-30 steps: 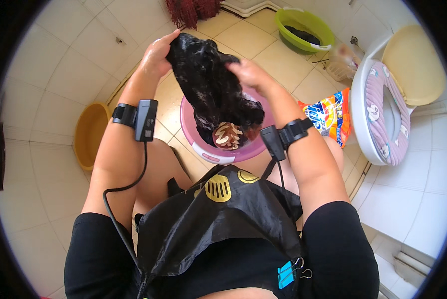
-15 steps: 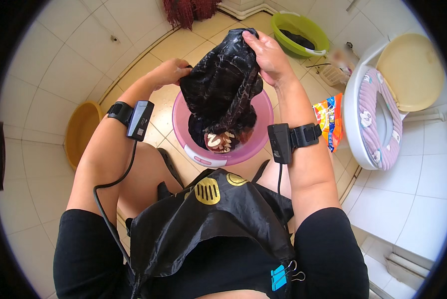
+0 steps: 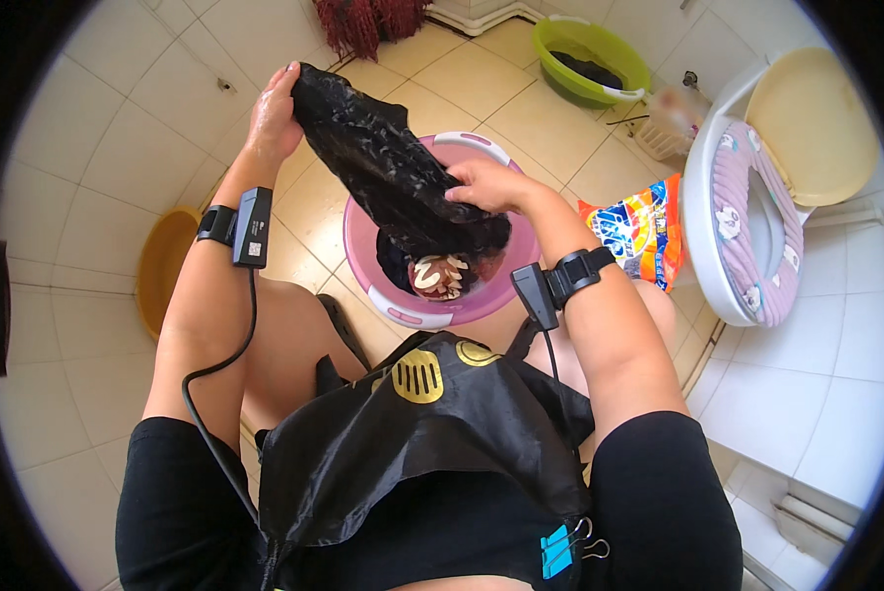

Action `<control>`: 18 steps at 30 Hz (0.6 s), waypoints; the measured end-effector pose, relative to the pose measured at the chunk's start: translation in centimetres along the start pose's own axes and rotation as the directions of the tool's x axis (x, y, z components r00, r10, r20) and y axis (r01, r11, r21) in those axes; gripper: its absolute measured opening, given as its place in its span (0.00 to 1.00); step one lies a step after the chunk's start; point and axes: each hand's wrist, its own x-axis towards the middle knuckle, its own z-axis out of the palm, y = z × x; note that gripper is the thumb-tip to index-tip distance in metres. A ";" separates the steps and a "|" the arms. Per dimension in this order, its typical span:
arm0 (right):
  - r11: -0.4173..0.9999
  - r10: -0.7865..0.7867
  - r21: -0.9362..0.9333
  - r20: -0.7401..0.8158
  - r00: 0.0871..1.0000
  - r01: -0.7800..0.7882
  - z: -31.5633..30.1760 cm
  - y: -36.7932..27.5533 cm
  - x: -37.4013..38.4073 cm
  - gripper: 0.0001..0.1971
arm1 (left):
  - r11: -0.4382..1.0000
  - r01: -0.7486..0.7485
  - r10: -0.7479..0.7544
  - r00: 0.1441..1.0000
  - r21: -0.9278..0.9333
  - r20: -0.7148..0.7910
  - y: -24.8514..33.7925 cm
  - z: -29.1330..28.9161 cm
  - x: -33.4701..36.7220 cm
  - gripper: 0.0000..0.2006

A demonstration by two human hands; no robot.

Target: Hand washing black clothing in a bucket with detergent in a bathroom.

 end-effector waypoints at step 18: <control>0.764 -0.004 0.595 -0.383 0.924 0.250 -5.5 -2.1 -3.7 0.12 | 0.996 0.033 -0.034 0.999 0.084 0.008 1.8 -1.4 -0.4 0.14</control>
